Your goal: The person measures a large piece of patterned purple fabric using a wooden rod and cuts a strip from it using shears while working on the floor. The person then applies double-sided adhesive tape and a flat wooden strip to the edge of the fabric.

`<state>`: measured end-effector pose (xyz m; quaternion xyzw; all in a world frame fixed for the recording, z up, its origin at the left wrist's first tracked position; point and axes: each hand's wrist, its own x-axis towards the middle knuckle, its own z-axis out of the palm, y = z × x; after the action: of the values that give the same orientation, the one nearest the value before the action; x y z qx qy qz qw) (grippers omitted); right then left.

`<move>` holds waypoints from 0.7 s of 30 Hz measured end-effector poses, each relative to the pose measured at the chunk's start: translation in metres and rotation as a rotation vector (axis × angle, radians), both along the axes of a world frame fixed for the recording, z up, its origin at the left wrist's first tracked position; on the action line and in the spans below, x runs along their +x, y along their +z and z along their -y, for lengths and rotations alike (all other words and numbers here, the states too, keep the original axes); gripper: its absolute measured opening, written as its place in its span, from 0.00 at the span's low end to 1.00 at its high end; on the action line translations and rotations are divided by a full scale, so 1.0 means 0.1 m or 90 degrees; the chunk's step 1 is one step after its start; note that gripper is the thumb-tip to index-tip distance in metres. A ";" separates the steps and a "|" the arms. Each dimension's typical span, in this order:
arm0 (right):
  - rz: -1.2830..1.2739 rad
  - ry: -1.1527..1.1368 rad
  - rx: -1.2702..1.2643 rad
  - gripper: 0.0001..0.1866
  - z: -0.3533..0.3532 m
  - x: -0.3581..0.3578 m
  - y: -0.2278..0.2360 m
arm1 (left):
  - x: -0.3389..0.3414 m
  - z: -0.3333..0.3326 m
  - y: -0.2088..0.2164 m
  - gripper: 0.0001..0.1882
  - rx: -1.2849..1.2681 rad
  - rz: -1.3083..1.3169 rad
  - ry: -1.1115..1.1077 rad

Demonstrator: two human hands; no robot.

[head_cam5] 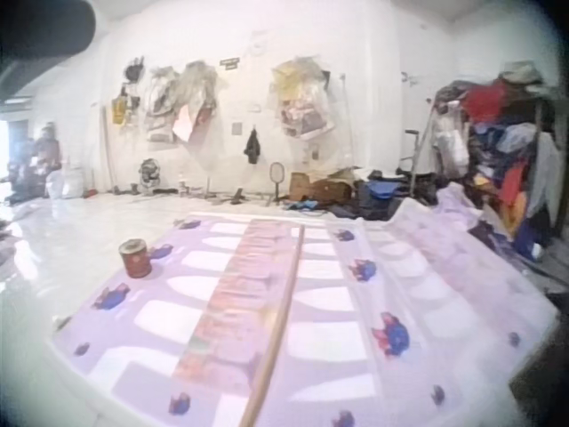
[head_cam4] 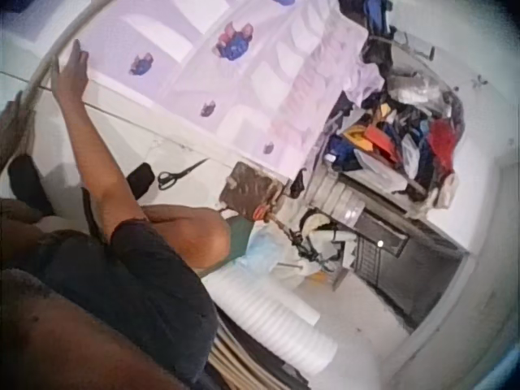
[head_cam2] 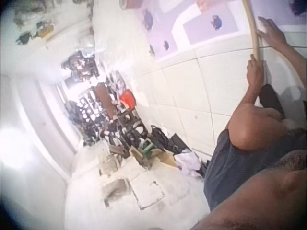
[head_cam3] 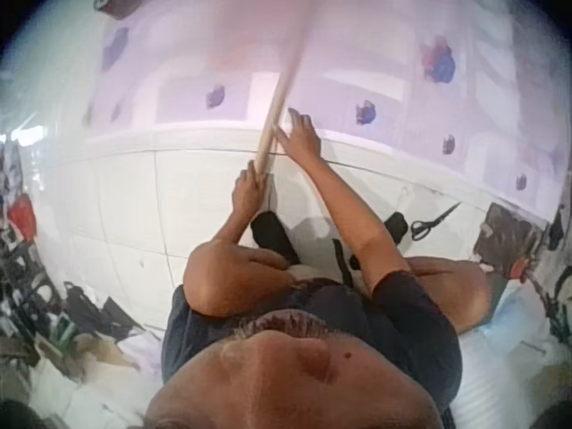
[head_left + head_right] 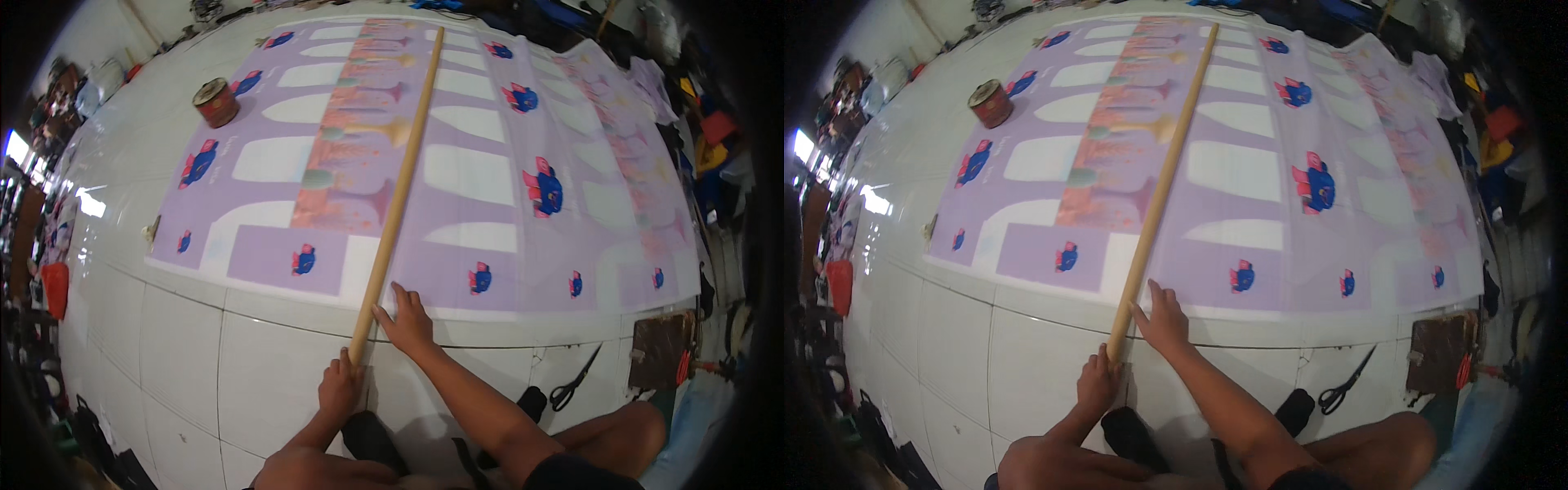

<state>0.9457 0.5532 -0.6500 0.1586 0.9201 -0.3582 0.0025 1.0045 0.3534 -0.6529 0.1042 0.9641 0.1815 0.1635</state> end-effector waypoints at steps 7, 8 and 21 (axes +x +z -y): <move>0.066 -0.190 0.141 0.44 -0.59 -0.01 -0.14 | 0.14 -0.92 0.02 0.38 0.073 0.169 -0.115; 0.067 -0.205 0.171 0.44 -0.69 0.10 -0.16 | 0.20 -0.97 -0.03 0.38 0.084 0.161 -0.157; 0.088 -0.410 0.203 0.31 -1.74 0.87 -0.24 | -1.43 0.42 -0.32 0.30 0.060 -0.283 0.109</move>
<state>1.0327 0.7271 -0.6737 0.4625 0.8648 -0.1810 -0.0732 0.8618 0.3116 -0.6851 0.0667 0.9721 0.2122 -0.0737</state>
